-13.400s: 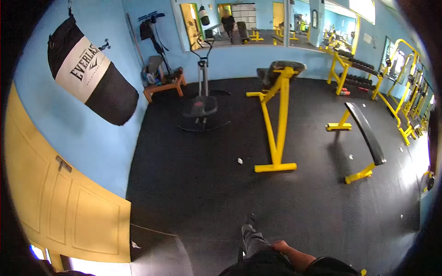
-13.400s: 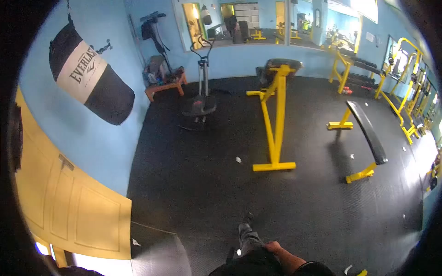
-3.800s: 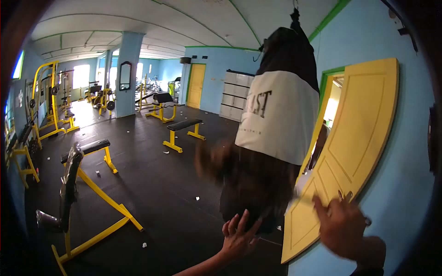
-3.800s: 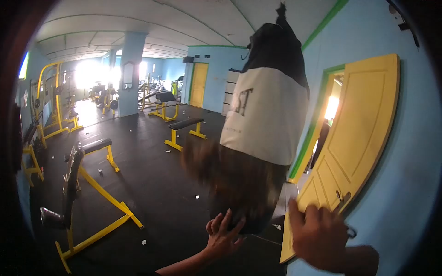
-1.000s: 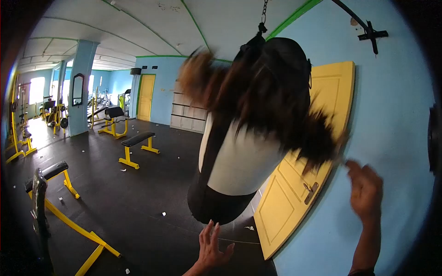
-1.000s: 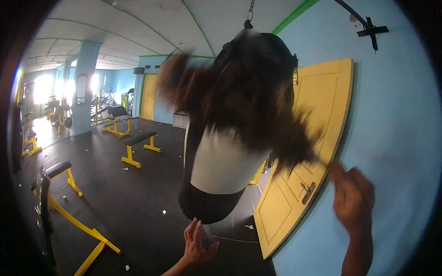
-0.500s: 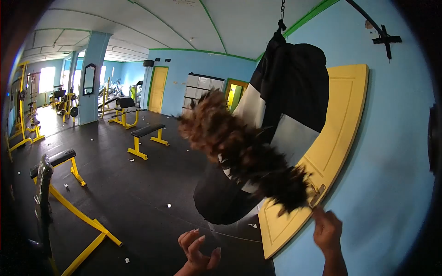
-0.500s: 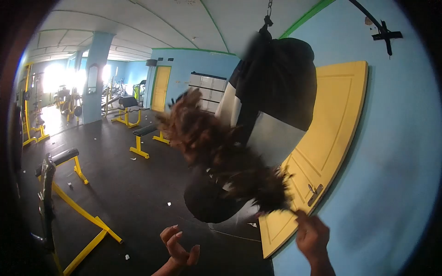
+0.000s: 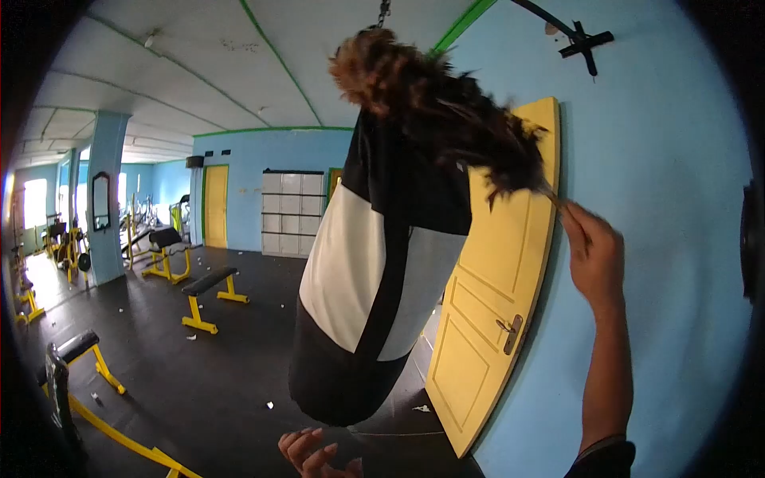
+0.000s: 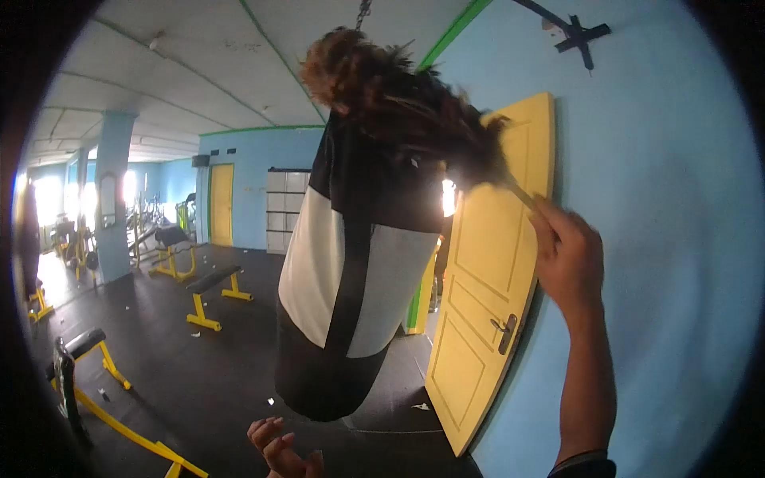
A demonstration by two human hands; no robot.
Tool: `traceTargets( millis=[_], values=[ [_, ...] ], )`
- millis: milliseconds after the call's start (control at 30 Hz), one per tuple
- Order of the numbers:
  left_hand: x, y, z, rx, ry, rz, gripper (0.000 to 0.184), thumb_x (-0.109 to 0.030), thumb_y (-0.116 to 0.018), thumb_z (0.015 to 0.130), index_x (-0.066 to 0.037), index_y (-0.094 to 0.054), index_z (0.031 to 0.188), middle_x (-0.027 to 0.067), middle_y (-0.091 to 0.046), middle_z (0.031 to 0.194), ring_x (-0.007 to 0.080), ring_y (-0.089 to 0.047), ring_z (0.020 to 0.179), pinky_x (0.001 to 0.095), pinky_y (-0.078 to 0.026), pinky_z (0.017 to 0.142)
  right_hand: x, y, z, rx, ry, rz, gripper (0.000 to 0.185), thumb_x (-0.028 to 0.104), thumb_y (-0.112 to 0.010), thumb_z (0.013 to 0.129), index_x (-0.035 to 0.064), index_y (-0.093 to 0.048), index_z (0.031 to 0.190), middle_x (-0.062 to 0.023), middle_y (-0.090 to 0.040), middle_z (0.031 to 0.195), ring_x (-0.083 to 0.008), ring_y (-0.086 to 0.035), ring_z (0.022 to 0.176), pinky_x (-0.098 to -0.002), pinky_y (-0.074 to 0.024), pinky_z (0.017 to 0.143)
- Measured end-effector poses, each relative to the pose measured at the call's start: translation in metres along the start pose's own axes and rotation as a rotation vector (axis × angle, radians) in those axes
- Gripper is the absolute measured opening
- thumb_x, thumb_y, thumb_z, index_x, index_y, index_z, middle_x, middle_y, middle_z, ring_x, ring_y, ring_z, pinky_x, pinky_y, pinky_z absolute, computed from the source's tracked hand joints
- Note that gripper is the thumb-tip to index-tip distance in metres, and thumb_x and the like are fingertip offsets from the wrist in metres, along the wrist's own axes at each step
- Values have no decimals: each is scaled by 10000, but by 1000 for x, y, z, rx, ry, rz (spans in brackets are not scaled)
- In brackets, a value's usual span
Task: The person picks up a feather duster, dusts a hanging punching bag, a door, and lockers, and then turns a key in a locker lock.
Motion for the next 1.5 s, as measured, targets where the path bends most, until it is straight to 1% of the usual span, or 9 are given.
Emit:
traceTargets(
  millis=[167, 367, 433, 533, 667, 867, 1167, 1333, 1500],
  values=[
    [4, 1, 31, 18, -90, 50, 408, -281, -598, 672, -75, -479, 1002, 160, -506, 1028, 279, -469, 932, 438, -354, 822, -26, -40, 55, 197, 139, 51, 204, 153, -551, 850, 23, -627, 986, -199, -622, 814, -374, -603, 751, -408, -478, 653],
    [9, -10, 70, 16, -206, 36, 418, -284, -624, 656, -77, -510, 1001, 139, -530, 1016, 267, -499, 918, 436, -345, 806, -37, -59, 93, -112, -118, -176, 227, 190, -571, 861, 4, -611, 985, -194, -636, 819, -333, -628, 780, -396, -491, 646],
    [17, -18, 91, 109, -216, -3, 432, -256, -652, 656, -116, -550, 1052, 97, -516, 1080, 235, -456, 1012, 395, -306, 849, -24, -69, 89, 84, -204, -18, 212, 199, -462, 863, 44, -570, 958, -214, -610, 782, -419, -580, 749, -493, -464, 691],
    [30, -32, 126, 142, -228, 4, 439, -258, -662, 642, -128, -574, 1052, 77, -526, 1077, 238, -463, 1012, 401, -299, 854, -14, -77, 92, 249, -125, 76, 194, 186, -475, 843, 36, -563, 929, -228, -602, 778, -426, -574, 754, -499, -463, 700],
    [39, -51, 184, 236, -234, 76, 541, -276, -668, 659, -133, -532, 1163, 98, -504, 1127, 269, -451, 1063, 417, -292, 894, -33, -102, 117, 67, 12, -28, 192, 157, -479, 834, 27, -567, 944, -236, -593, 769, -416, -576, 769, -483, -470, 706],
    [37, -71, 262, 218, -245, 8, 573, -261, -658, 687, -99, -482, 1207, 125, -496, 1131, 295, -449, 1074, 432, -293, 935, -24, -133, 151, -24, -41, -48, 329, 191, -468, 894, 193, -545, 1214, -172, -584, 830, -370, -603, 732, -455, -492, 669],
    [7, -117, 307, 220, -378, 28, 563, -289, -654, 717, -87, -489, 1216, 142, -486, 1164, 303, -465, 1078, 434, -321, 934, -36, -173, 215, -375, -105, 64, 176, 204, -513, 856, 152, -626, 980, -180, -604, 752, -384, -599, 700, -475, -490, 640],
    [4, -139, 331, 232, -400, 139, 566, -349, -639, 749, -93, -499, 1234, 164, -486, 1190, 325, -454, 1120, 450, -312, 965, -12, -214, 265, -404, -50, 332, 267, 131, -534, 792, 51, -608, 1035, -211, -612, 933, -386, -599, 880, -444, -493, 794],
    [4, -152, 341, 225, -367, 220, 565, -374, -624, 764, -83, -501, 1233, 191, -491, 1201, 340, -440, 1154, 459, -295, 987, -25, -236, 291, -231, -10, 349, 285, 97, -538, 785, 72, -606, 1060, -224, -603, 970, -361, -598, 922, -427, -497, 813]
  ],
)
Point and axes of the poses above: each hand's wrist, its own z-axis towards the middle knuckle, its own y-axis out of the back of the hand, x = y × z, the point moved 5 cm from there along z, towards the middle knuckle
